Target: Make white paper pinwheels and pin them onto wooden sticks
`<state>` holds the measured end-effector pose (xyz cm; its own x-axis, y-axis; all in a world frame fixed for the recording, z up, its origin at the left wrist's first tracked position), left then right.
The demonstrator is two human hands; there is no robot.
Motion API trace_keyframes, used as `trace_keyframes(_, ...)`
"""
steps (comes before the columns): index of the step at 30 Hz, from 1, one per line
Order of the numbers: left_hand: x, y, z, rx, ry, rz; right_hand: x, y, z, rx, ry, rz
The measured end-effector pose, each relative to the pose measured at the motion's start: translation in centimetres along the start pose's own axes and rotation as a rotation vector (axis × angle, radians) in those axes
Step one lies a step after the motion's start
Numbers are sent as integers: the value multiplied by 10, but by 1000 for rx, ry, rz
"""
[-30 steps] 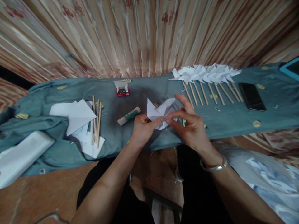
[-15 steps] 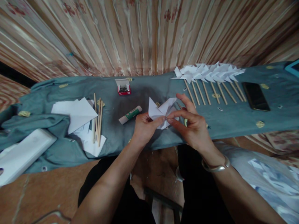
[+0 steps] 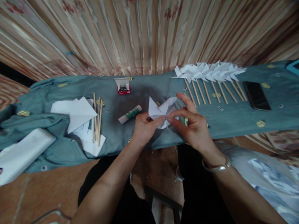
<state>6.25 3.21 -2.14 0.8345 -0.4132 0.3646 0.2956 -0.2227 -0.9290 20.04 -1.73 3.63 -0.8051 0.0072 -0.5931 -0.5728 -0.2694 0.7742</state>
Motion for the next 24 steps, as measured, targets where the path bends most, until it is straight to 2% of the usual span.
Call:
trace_keyframes(11, -2, 3, 1, -3, 2, 94, 1, -1, 0, 35, 0, 0)
trace_keyframes(20, 2, -1, 0, 25, 87, 117, 0, -5, 0, 62, 22, 36)
trace_keyframes(24, 2, -2, -1, 22, 88, 140, 0, -6, 0, 58, 16, 54)
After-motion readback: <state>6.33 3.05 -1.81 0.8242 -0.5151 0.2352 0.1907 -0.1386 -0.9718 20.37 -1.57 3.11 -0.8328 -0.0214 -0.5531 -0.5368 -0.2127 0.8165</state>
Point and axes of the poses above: each hand's wrist, its own z-axis towards the middle knuckle, its own x-axis out of the palm, y = z × x, the point moved 8 cm from there along z, towards the middle knuckle, and after that the axes turned 15 degrees about y, right-handed, at the moved point
